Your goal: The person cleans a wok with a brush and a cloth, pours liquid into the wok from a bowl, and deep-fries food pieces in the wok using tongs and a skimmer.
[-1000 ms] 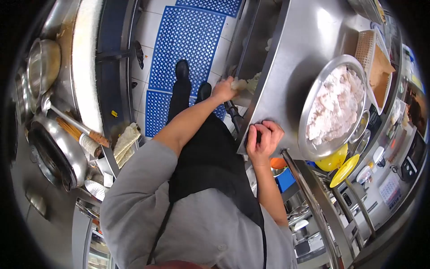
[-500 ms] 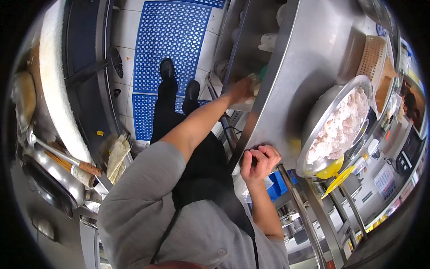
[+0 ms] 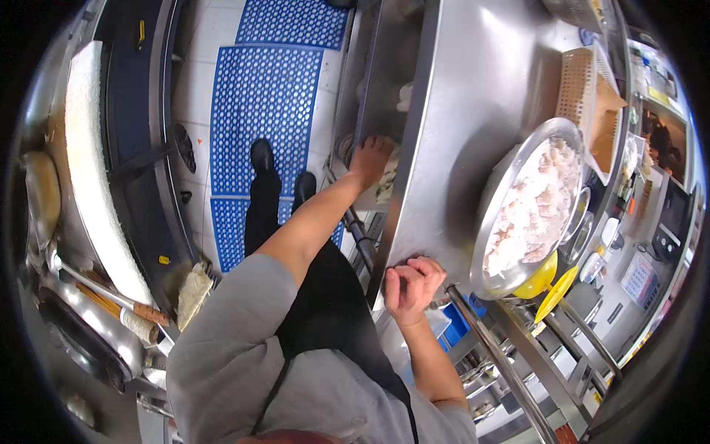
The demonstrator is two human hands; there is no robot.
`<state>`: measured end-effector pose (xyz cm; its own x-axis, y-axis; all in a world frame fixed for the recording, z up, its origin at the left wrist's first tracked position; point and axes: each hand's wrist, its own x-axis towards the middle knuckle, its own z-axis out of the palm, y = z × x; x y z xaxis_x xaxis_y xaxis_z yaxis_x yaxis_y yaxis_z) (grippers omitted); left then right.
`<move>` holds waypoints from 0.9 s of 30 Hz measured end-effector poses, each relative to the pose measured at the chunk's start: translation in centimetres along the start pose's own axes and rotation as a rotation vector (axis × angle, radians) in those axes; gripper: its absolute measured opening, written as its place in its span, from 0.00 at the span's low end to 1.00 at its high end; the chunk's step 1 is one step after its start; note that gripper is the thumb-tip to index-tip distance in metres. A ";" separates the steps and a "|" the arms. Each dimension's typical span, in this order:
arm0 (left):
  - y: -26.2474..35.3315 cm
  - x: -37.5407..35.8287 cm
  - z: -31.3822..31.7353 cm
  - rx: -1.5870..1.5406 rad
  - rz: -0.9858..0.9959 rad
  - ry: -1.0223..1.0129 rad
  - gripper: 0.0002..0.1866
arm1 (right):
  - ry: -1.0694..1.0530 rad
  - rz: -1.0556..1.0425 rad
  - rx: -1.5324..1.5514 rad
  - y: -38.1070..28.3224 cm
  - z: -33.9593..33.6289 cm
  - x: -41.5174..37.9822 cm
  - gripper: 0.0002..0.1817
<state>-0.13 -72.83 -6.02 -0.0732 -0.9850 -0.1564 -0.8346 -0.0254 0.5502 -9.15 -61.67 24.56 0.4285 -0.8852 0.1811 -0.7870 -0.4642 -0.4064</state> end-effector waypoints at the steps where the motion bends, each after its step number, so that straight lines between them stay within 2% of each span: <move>1: 0.2 0.6 -0.1 0.015 0.021 -0.039 0.34 | -0.002 0.005 0.002 0.0 -0.1 0.0 0.10; 2: 0.4 1.0 -0.4 0.000 0.018 -0.035 0.34 | -0.005 0.003 0.004 0.1 -0.1 -0.1 0.09; 4: 1.2 -0.3 -5.7 -0.001 0.012 -0.027 0.36 | 0.012 0.005 0.037 0.1 -0.1 -0.1 0.09; 6: 0.2 -2.9 -7.7 -0.181 0.006 0.039 0.35 | 0.015 0.002 0.038 -0.3 -0.5 0.0 0.09; 8: -2.9 -6.4 -7.9 -0.330 -0.095 -0.152 0.36 | 0.022 -0.006 0.069 -0.3 -0.5 -0.2 0.08; 9: -4.7 -8.8 -7.7 -0.404 -0.151 -0.139 0.33 | 0.032 -0.008 0.090 -0.2 -0.4 -0.2 0.07; 10: -7.3 -10.9 -7.6 -0.424 -0.236 -0.307 0.28 | 0.038 -0.017 0.114 -0.3 -0.6 -0.3 0.06; 11: -9.6 -13.9 -8.6 -0.271 -0.289 -0.438 0.23 | 0.035 -0.021 0.119 -0.4 -0.7 -0.4 0.06; 12: -12.3 -17.2 -8.3 -0.167 -0.370 -0.474 0.20 | 0.075 -0.031 0.159 -0.4 -0.5 -0.5 0.04; 14: -13.4 -23.5 -14.8 0.011 -0.518 -0.620 0.19 | 0.066 -0.049 0.180 -0.8 -1.0 -0.4 0.03; 16: -14.3 -30.0 -17.7 -0.032 -0.718 -0.459 0.18 | 0.079 -0.065 0.197 -0.5 -1.0 -0.6 0.05; 18: -16.9 -35.5 -16.8 -0.042 -0.810 -0.416 0.15 | 0.097 -0.099 0.194 -0.2 -1.0 -0.8 0.06; 19: -17.3 -38.2 -16.5 -0.061 -0.839 -0.322 0.13 | 0.101 -0.105 0.202 0.0 -1.0 -0.7 0.06; 22: -15.3 -44.8 -18.1 -0.190 -0.967 -0.139 0.10 | 0.129 -0.125 0.208 0.4 -0.6 -1.0 0.07; 24: -16.1 -48.9 -14.9 -0.176 -1.011 -0.080 0.11 | 0.147 -0.141 0.183 0.8 -0.3 -1.2 0.08; 26: -16.2 -52.4 -11.5 -0.173 -1.011 0.098 0.12 | 0.149 -0.180 0.143 0.1 -0.3 -1.0 0.09; 27: -15.7 -53.7 -11.3 -0.108 -0.910 0.020 0.11 | 0.139 -0.204 0.113 0.2 -0.2 -1.0 0.09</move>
<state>23.07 -21.49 2.99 0.5976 -0.5801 -0.5535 -0.5102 -0.8077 0.2956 -9.84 -60.85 24.52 0.5024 -0.7730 0.3874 -0.6328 -0.6340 -0.4445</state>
